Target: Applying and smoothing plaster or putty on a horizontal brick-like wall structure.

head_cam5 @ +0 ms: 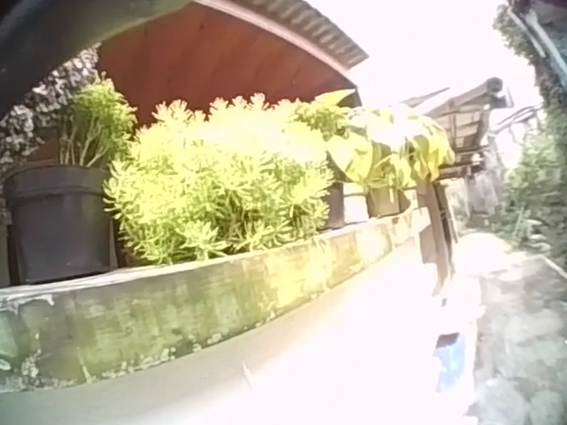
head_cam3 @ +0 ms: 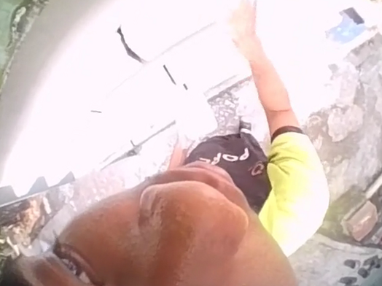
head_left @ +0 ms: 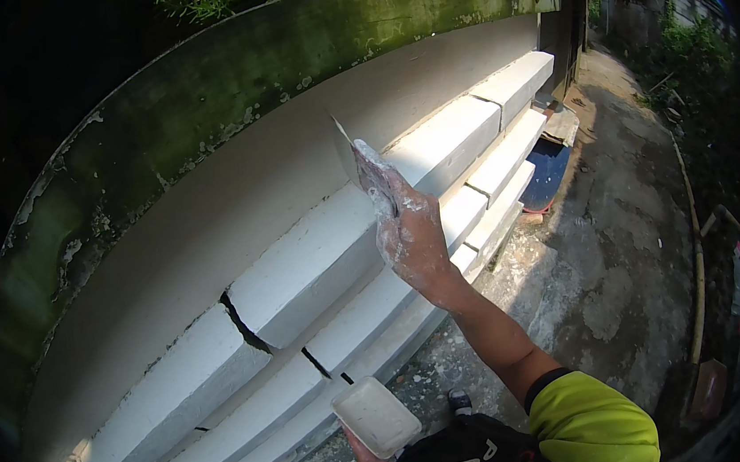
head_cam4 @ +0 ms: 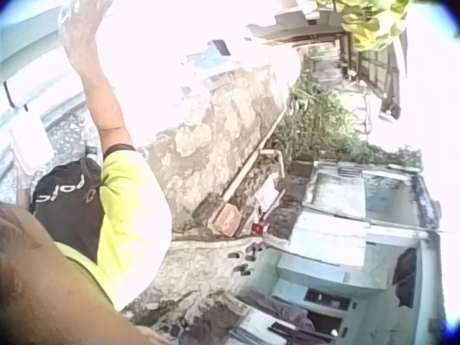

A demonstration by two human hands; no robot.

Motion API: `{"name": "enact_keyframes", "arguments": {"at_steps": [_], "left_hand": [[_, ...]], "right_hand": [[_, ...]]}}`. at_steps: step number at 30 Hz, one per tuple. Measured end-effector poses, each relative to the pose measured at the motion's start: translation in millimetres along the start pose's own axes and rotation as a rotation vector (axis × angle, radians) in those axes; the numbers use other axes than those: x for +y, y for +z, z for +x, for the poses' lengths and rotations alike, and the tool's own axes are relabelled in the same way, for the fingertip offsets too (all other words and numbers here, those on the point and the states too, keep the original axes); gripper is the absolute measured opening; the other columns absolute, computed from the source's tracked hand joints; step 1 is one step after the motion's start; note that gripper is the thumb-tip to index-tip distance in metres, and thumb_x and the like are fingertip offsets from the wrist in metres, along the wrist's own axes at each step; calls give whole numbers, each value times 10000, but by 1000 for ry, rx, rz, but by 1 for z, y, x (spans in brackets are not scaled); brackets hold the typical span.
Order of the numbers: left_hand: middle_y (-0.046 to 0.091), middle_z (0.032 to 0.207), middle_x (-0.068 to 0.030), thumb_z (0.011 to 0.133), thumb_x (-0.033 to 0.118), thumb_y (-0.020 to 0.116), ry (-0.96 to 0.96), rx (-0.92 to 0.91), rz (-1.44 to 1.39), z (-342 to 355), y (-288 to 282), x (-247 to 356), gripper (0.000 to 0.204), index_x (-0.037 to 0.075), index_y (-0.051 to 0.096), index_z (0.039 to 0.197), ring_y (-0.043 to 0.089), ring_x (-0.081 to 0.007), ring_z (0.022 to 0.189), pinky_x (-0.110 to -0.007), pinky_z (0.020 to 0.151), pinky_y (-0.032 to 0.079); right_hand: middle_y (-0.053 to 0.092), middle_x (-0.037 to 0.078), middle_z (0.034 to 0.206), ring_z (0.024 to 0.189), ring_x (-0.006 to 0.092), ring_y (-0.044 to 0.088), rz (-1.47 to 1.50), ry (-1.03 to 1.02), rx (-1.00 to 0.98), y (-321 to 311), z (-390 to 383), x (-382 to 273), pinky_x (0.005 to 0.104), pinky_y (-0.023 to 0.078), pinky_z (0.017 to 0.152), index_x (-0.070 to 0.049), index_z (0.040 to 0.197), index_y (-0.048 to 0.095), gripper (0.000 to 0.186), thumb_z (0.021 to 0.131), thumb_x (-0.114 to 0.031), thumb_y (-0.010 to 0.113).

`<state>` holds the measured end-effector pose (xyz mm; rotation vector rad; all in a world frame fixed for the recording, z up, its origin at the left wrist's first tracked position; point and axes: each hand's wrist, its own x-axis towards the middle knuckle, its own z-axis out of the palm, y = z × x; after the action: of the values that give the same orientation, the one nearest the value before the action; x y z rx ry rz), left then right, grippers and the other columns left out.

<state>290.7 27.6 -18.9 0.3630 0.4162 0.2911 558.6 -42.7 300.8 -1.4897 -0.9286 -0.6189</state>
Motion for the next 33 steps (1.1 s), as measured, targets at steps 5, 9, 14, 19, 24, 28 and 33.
{"name": "enact_keyframes", "arguments": {"at_steps": [5, 9, 14, 19, 24, 28, 33], "left_hand": [[492, 1298, -87, 864, 682, 282, -15, -39, 16, -1, 1, -4, 736, 153, 354, 1371, 519, -311, 1139, -530, 922, 441], [490, 1300, -89, 857, 692, 280, 9, -6, 19, 1, 12, -6, 748, 154, 353, 1373, 516, -312, 1143, -530, 925, 438], [487, 1306, -89, 848, 704, 281, 5, -19, 6, -2, -1, -4, 765, 156, 345, 1378, 512, -315, 1147, -532, 928, 435], [484, 1309, -91, 840, 713, 284, -12, -66, -17, -4, 8, -4, 778, 156, 342, 1380, 512, -319, 1146, -538, 929, 433], [478, 1313, -90, 827, 726, 297, 10, -24, 4, -3, 3, -3, 795, 159, 336, 1383, 513, -315, 1144, -541, 924, 436], [475, 1315, -88, 834, 714, 307, -6, -73, -32, -7, 3, -4, 782, 158, 333, 1384, 512, -309, 1146, -531, 926, 438], [470, 1320, -84, 856, 685, 302, 98, -52, -20, -13, -1, 2, 746, 162, 325, 1386, 507, -309, 1154, -528, 930, 437]], "right_hand": [[564, 134, 657, 569, 262, 561, -408, 211, 238, -27, 63, 69, 370, 461, 547, 54, 1258, 410, 572, 698, 125, 502], [564, 213, 671, 625, 376, 587, -491, 55, -36, 38, 40, 48, 436, 468, 592, 82, 1147, 454, 454, 703, 70, 549], [592, 259, 776, 703, 403, 607, -103, 9, -253, 22, 0, -30, 446, 488, 707, 71, 1277, 369, 610, 692, 92, 540], [599, 212, 757, 641, 299, 611, -587, 206, 123, -13, 67, 21, 403, 488, 626, 51, 1320, 344, 609, 750, 69, 560], [596, 198, 816, 733, 374, 572, -641, 30, 5, 42, 66, 6, 462, 422, 724, 52, 1095, 557, 371, 726, 11, 558], [605, 189, 806, 702, 361, 599, -284, -249, -341, 42, 9, -44, 423, 474, 647, -13, 1143, 551, 472, 677, 55, 562], [623, 246, 901, 796, 388, 625, -438, 90, 11, -2, 27, -15, 441, 488, 739, 3, 1258, 444, 584, 689, 111, 520]]}}
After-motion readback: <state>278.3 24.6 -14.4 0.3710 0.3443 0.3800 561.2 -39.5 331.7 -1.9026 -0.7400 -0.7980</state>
